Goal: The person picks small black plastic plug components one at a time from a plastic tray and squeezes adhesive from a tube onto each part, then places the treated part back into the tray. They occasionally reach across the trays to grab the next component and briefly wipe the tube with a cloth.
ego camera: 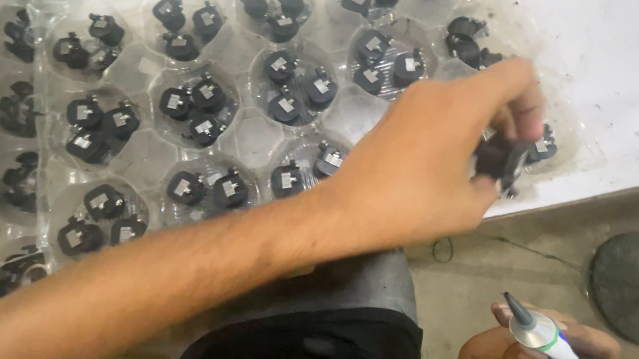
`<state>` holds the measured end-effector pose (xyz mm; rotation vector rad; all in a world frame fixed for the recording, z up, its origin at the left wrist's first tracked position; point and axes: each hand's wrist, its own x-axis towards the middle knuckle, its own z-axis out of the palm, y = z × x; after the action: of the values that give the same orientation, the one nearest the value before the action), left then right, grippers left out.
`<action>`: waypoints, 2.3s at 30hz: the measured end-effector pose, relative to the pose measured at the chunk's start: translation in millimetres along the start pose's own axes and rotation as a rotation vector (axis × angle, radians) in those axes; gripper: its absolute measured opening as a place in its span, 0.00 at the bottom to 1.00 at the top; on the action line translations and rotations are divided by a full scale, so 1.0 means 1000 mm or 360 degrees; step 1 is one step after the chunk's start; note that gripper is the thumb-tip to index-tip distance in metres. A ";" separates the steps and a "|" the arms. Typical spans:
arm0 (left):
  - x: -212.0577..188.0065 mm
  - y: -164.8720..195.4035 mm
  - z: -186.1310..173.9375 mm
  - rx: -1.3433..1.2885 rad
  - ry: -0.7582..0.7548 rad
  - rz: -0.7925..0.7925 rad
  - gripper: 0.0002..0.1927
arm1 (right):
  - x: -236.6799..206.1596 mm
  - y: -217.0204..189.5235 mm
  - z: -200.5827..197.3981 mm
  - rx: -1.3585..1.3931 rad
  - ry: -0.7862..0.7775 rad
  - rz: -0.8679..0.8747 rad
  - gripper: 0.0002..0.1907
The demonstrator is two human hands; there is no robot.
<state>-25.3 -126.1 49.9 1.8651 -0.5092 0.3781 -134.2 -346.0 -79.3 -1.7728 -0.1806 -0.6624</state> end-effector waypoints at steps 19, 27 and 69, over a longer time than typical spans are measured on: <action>-0.175 0.005 0.000 -0.0833 0.0817 -0.0675 0.21 | 0.001 -0.017 0.042 0.0311 -0.0466 -0.0407 0.28; -0.188 0.003 -0.008 -0.0831 0.0942 -0.0580 0.22 | 0.008 -0.013 0.055 0.0368 -0.0610 -0.0577 0.26; -0.207 -0.004 -0.003 -0.1315 0.1022 -0.0703 0.26 | 0.012 -0.021 0.059 0.0311 -0.0896 -0.0830 0.22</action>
<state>-200.5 -88.4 -54.4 0.9299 0.1861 0.3650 -113.8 -287.0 -64.8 -1.6886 -1.0821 -0.4659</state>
